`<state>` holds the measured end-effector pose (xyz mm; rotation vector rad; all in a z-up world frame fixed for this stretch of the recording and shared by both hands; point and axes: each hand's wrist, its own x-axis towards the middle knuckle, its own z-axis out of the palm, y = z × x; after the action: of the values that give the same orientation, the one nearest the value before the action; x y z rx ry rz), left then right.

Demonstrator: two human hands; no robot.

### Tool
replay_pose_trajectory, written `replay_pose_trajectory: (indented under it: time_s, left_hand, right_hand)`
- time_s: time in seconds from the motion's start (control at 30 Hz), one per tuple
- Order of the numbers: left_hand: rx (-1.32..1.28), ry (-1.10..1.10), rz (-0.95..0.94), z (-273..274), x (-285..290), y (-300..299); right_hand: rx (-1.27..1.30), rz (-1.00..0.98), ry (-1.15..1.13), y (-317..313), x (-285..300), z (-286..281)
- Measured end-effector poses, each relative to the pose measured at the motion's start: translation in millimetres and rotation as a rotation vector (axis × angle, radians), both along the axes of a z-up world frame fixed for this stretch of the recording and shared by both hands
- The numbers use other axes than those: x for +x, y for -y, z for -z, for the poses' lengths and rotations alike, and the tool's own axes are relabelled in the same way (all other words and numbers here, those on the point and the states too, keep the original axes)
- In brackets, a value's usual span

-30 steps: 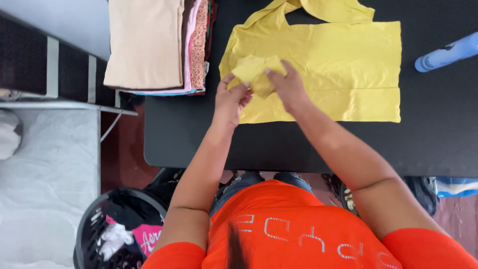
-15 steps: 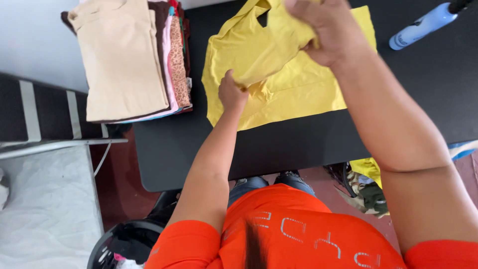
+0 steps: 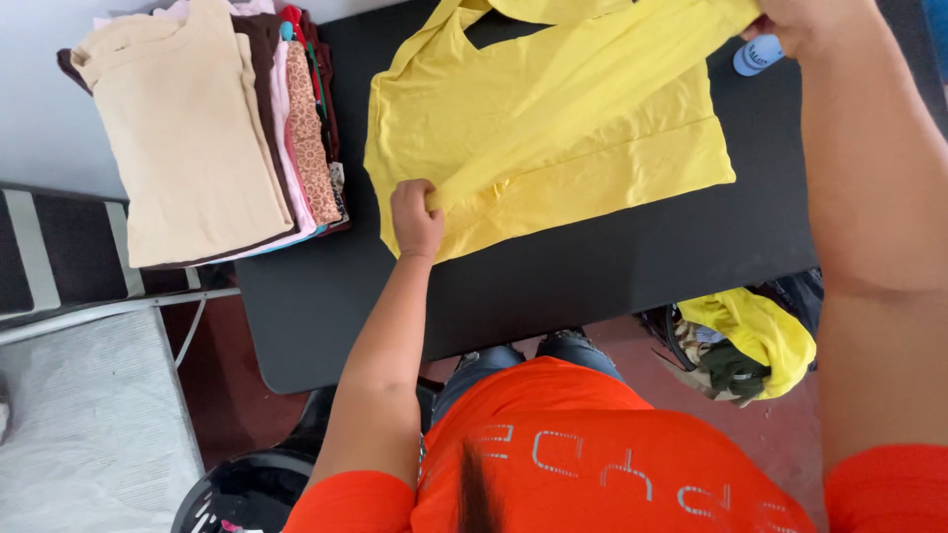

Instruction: The person folds a yellow t-shirt and a pink t-shirt on a black table. They use a spray bottle to mist the shirts before folding them and then place the folded shirts on a stack.

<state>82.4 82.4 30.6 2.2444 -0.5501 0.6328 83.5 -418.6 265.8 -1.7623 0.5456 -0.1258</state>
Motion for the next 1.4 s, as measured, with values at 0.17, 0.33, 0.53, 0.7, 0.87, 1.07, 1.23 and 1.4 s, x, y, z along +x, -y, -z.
replay_pose_trajectory:
  time_s: [0.17, 0.33, 0.53, 0.7, 0.87, 1.07, 1.23, 1.4]
  left_hand:
    - [0.093, 0.152, -0.015, -41, -21, -2]
    - [0.192, 0.146, 0.031, -23, -58, -7]
    - [0.331, -0.074, -0.02, 16, -75, -4]
    - [0.439, -0.149, -0.021, 13, -74, -8]
    - [0.405, -0.124, 0.024, -4, -69, 9]
    - [0.316, 0.129, 0.127, -10, -54, 108]
    - [0.491, -0.006, -0.02, 52, -56, 170]
    - [0.65, -0.203, -0.097, 43, -57, 163]
  right_hand:
    - [-0.052, 0.026, -0.008, 50, -38, 64]
    - [0.025, 0.13, 0.012, 101, -91, 179]
    - [-0.095, 0.266, -0.2, 146, -117, 322]
    - [-0.069, 0.229, -0.079, 135, -106, 310]
    - [-0.937, 0.087, -0.273, 126, -120, 309]
    - [-1.341, -0.072, 0.339, -30, -73, 310]
    - [-1.182, -0.578, 0.172, -181, -70, 275]
    - [-1.124, -0.73, 0.012, -128, -78, 272]
